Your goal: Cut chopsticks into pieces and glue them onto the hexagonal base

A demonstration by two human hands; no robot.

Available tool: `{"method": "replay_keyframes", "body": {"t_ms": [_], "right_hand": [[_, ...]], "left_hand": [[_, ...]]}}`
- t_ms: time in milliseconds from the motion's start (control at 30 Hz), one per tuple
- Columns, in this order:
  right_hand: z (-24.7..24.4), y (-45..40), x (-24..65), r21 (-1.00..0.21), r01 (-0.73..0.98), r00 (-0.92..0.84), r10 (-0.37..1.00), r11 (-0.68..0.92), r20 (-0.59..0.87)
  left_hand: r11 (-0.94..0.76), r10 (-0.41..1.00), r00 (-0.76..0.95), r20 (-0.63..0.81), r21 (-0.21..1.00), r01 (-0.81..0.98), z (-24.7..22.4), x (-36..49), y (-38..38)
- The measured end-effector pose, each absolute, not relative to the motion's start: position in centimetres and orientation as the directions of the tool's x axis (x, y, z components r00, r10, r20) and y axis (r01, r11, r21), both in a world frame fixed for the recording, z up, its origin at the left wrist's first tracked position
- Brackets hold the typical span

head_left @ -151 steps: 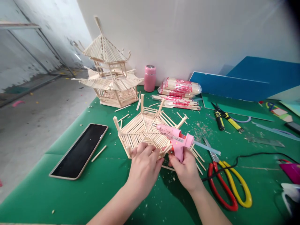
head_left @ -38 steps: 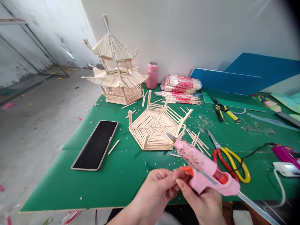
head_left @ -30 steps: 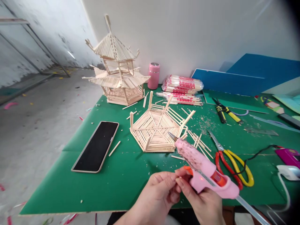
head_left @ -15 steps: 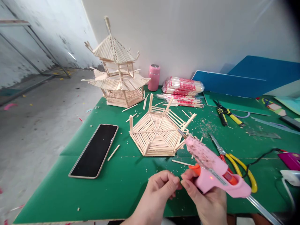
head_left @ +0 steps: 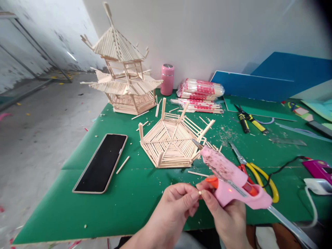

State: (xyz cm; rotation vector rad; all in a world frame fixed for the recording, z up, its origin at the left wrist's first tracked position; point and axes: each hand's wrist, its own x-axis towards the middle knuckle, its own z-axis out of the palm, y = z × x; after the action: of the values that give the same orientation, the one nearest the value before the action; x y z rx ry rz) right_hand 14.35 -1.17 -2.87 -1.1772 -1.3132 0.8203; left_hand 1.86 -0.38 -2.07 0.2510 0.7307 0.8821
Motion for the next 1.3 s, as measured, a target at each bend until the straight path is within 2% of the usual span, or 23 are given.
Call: {"method": "replay_keyframes", "body": {"t_ms": [233,367,567,800,933,1033,1133,1300], "right_hand": [[-2.4,-1.4,14.2,-0.971,0.110,0.115,0.967,0.214,0.226],[-2.7,-1.5,14.4,-0.976,0.125,0.052,0.981,0.177,0.185],[-2.7,-1.6,15.8,-0.982,0.161,0.206,0.970,0.096,0.128],[-1.5,-2.9,20.0,-0.960,0.279,0.010,1.000,-0.016,-0.014],[-1.3,-3.0,21.3,-0.982,0.137,-0.035,0.990,-0.134,-0.140],[-1.2,-2.8,21.6,-0.981,0.092,-0.075,0.981,-0.171,-0.178],[-1.3,-2.7,21.4,-0.983,0.112,-0.077,0.985,-0.148,-0.157],[-1.5,-2.9,19.0,-0.962,0.267,0.051,0.998,-0.056,-0.044]], "left_hand": [[0.618,0.782,0.387,-0.488,0.530,-0.581,-1.5,1.7,-0.4],[0.619,0.780,0.382,-0.496,0.516,-0.592,-1.4,1.8,-0.6],[0.598,0.792,0.396,-0.465,0.461,-0.655,-1.7,1.3,-0.4],[0.530,0.841,0.369,-0.396,0.459,-0.713,-2.0,0.2,0.3],[0.490,0.866,0.337,-0.370,0.486,-0.724,-2.1,-0.3,0.7],[0.472,0.874,0.309,-0.375,0.508,-0.720,-2.1,-0.5,0.9],[0.469,0.876,0.296,-0.381,0.523,-0.712,-2.0,-0.5,0.9],[0.516,0.851,0.304,-0.429,0.574,-0.636,-1.8,0.0,0.4]]}}
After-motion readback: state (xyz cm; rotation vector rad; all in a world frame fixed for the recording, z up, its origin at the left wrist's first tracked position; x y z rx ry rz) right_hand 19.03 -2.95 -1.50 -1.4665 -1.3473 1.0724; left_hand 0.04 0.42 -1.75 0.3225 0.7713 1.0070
